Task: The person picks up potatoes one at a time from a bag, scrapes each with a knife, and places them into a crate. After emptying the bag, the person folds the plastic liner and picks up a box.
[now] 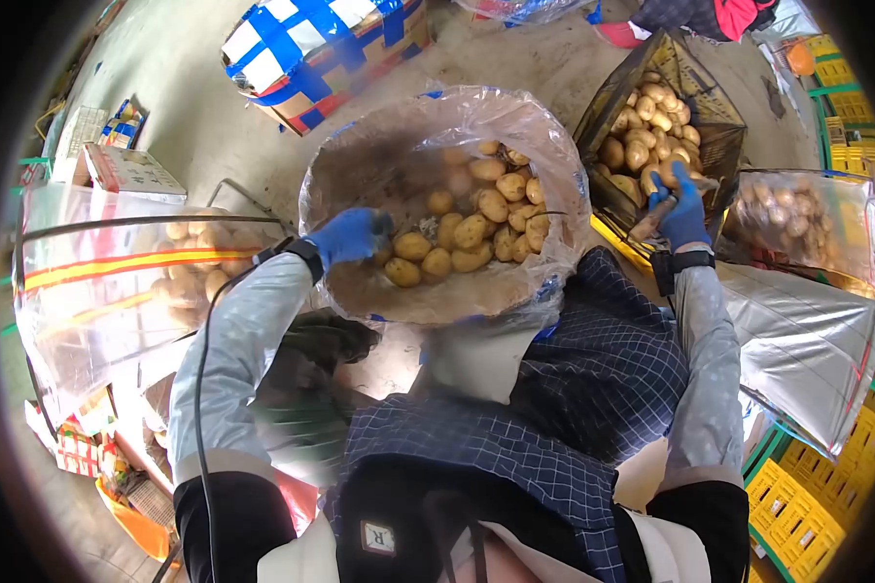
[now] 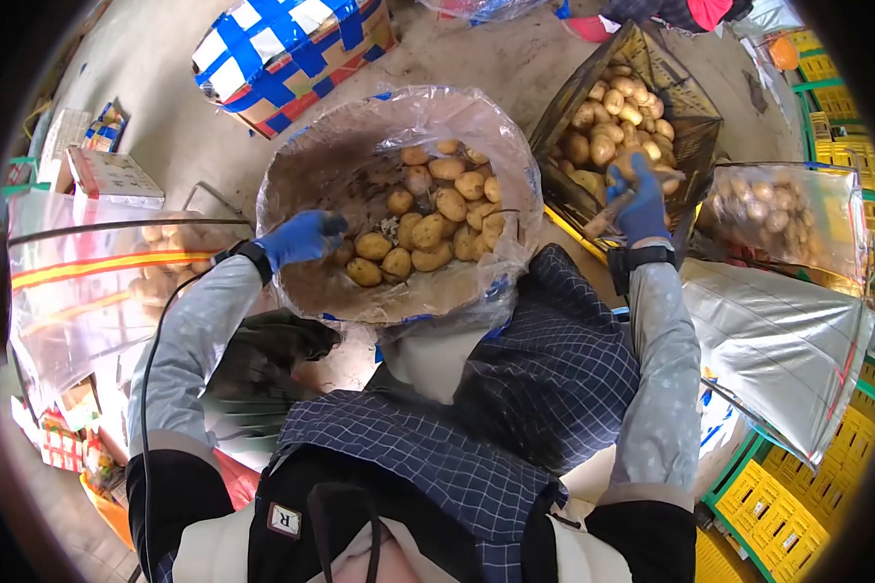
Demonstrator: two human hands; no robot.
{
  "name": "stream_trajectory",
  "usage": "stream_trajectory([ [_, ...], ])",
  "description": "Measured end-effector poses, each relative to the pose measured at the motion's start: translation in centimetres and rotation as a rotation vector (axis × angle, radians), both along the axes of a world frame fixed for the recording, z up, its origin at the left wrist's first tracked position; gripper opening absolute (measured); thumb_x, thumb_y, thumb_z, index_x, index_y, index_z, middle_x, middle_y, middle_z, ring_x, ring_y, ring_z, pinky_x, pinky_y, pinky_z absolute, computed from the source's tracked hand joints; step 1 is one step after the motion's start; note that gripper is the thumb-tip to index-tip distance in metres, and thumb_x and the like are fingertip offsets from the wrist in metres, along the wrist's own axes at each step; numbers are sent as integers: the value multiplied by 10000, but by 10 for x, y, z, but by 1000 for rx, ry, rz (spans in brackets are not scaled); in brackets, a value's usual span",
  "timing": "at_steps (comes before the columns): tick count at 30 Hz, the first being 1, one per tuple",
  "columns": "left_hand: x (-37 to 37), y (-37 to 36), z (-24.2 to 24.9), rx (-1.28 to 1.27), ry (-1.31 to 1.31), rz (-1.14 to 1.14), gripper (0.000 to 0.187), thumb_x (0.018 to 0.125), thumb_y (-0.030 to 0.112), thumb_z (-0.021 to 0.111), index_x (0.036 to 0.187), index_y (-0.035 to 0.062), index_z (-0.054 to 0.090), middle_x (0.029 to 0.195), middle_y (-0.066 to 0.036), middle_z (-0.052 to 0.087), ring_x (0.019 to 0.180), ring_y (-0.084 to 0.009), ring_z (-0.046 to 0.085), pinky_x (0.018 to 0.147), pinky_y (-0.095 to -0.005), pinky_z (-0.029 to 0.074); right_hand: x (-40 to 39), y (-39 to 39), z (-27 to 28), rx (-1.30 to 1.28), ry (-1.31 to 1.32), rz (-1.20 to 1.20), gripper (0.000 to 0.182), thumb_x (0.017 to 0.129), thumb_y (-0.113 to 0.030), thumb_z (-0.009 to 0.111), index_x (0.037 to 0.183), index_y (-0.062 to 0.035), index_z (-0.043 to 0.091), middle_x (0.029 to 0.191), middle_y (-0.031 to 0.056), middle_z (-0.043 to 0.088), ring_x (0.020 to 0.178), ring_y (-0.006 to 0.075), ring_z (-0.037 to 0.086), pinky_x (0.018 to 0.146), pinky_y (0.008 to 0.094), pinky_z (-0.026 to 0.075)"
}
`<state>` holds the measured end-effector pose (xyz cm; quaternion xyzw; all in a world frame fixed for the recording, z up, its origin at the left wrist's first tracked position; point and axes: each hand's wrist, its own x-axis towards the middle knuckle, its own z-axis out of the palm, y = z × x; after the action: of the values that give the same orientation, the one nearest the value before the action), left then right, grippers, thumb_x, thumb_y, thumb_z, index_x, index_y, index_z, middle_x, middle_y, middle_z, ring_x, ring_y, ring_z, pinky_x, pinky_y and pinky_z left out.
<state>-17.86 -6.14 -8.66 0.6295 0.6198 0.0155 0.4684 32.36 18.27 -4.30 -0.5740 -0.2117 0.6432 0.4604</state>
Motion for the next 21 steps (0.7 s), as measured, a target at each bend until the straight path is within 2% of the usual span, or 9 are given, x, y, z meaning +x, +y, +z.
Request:
stream_trajectory([
  [3,7,-7,-80,215,225,-170,339,793,231,702,1036,-4,692,887,-212,690,897,-320,691,789,-423,548,37,8,-25,55,84,-151,294,924,-337,688,1104,-121,602,1160,126,666,783,167,610,644,306,548],
  [6,46,9,-92,89,518,-340,260,808,190,632,1008,54,728,949,-199,723,901,-381,707,808,-434,562,59,9,-50,103,77,-1,241,928,-283,684,1086,-117,611,1123,96,687,755,157,594,618,291,526],
  [9,70,-22,-167,672,663,-199,279,806,204,651,1039,62,712,1016,-196,717,943,-352,706,823,-431,565,7,0,-10,77,-2,28,236,940,-249,651,1116,-92,636,1082,67,712,667,130,546,605,268,480],
  [12,91,-16,-174,376,719,-149,306,844,201,630,1120,75,673,1108,-192,697,1009,-327,694,834,-449,564,-12,-1,-3,159,-70,155,326,968,-249,589,1229,-59,629,1120,80,710,650,105,523,643,269,487],
  [15,72,5,-144,5,455,-55,336,875,240,611,1166,75,642,1144,-178,682,965,-312,695,811,-432,573,-47,-10,27,233,-144,313,361,999,-215,503,1278,-15,618,1146,101,696,651,80,523,623,250,478],
  [17,42,0,-158,117,-220,196,383,875,301,614,1178,68,635,1120,-157,691,904,-314,699,791,-413,579,-69,-21,39,449,-361,528,364,985,-224,533,1269,-16,627,1100,96,704,623,79,533,583,236,464],
  [18,48,16,-123,-261,-678,559,464,863,349,615,1219,51,622,1060,-157,688,862,-283,685,715,-374,570,-80,-25,44,562,-475,633,366,978,-229,549,1264,-16,632,1077,93,708,608,79,538,563,229,458],
  [19,55,34,-84,-594,-1037,1049,545,851,396,616,1259,34,610,999,-157,685,820,-252,672,638,-336,562,-90,-28,42,467,-428,700,373,965,-245,583,1258,-21,639,1026,78,707,600,77,545,542,225,449],
  [21,57,58,-43,-718,-1434,841,607,870,454,555,1299,26,591,1002,-155,684,763,-258,666,596,-337,549,-117,-37,47,357,-343,796,353,941,-254,643,1197,-12,656,942,66,710,584,75,557,528,219,449],
])
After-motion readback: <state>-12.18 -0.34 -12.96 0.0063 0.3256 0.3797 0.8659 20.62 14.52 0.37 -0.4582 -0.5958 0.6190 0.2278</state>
